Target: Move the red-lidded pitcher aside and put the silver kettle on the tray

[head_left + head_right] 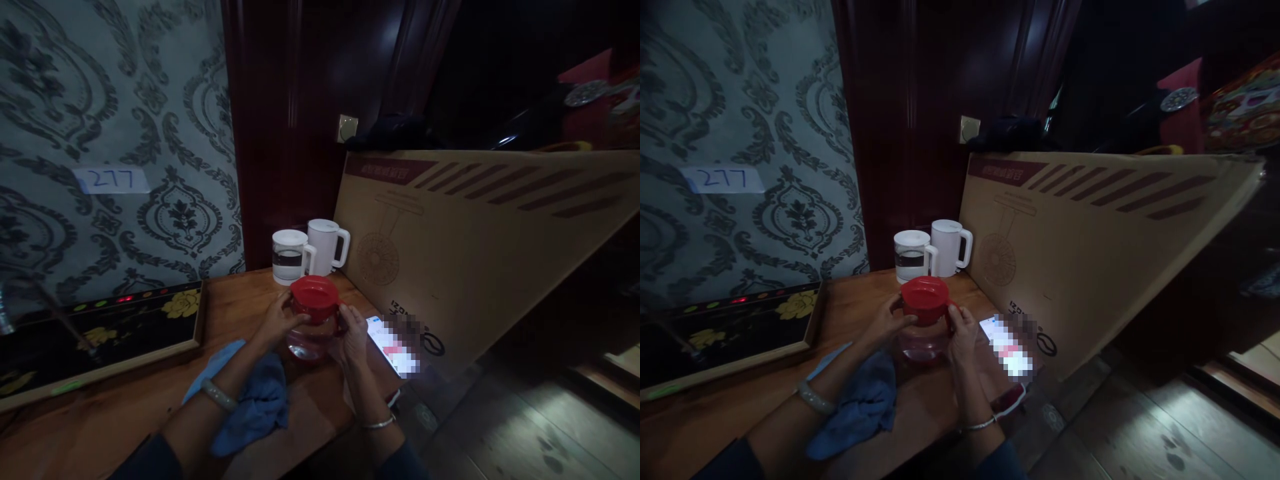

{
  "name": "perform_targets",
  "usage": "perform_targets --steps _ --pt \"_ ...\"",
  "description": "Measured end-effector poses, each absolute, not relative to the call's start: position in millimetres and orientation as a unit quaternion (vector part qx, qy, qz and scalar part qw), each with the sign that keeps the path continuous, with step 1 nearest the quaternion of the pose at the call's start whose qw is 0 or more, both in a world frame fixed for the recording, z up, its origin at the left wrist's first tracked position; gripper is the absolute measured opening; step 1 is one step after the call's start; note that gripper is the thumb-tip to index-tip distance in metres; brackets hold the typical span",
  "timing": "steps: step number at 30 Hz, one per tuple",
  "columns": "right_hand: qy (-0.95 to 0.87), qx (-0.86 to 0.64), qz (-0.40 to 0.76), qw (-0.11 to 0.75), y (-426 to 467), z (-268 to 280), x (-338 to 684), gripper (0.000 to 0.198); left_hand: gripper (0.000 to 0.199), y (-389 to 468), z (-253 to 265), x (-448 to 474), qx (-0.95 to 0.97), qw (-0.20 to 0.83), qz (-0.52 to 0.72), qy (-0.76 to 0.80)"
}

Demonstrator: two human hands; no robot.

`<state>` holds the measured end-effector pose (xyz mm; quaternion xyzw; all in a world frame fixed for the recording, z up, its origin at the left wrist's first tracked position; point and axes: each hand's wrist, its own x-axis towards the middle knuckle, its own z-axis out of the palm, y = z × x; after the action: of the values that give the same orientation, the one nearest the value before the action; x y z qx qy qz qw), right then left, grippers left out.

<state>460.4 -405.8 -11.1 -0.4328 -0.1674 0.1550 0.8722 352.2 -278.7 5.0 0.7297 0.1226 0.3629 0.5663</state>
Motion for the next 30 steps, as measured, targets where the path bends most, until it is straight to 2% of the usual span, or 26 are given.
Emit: perform_targets --steps 5,10,13,15,16,19,21,23,26,30 --pt "-0.166 -0.440 0.157 0.869 -405.0 -13.0 459.8 0.038 0.076 -282.9 7.9 351.0 0.731 0.568 0.362 0.113" --pt "-0.201 -0.486 0.146 0.838 -412.4 -17.8 467.7 0.032 0.088 -281.4 9.3 330.6 0.789 0.523 0.304 0.107" --pt "-0.207 -0.546 -0.014 0.812 -434.7 -19.7 459.5 0.028 0.096 -277.2 2.7 298.0 0.830 0.461 0.269 0.161" --pt "-0.221 -0.577 -0.123 0.777 -451.1 -21.7 440.1 0.021 0.090 -275.3 -3.3 271.5 0.857 0.402 0.261 0.191" --pt "-0.267 -0.589 -0.132 0.751 -456.9 -23.5 427.1 0.016 0.085 -275.2 -6.2 258.6 0.866 0.374 0.263 0.200" --pt "-0.500 -0.600 -0.030 0.624 -457.7 -32.7 387.8 0.020 0.068 -278.1 -14.1 225.8 0.885 0.307 0.281 0.211" --pt "-0.593 -0.616 0.039 0.518 -445.6 -40.6 371.7 0.037 0.061 -281.3 -20.1 210.1 0.893 0.266 0.290 0.218" --pt "-0.586 -0.672 0.062 0.449 -430.0 -46.8 366.3 0.054 0.058 -284.0 -28.5 198.3 0.901 0.227 0.295 0.223" --pt "-0.529 -0.746 0.077 0.397 -412.2 -49.1 369.6 0.068 0.057 -287.1 -46.4 184.6 0.914 0.183 0.291 0.215" --pt "-0.513 -0.748 0.063 0.417 -403.9 -46.6 377.5 0.070 0.054 -294.9 -73.0 169.7 0.923 0.134 0.284 0.222"
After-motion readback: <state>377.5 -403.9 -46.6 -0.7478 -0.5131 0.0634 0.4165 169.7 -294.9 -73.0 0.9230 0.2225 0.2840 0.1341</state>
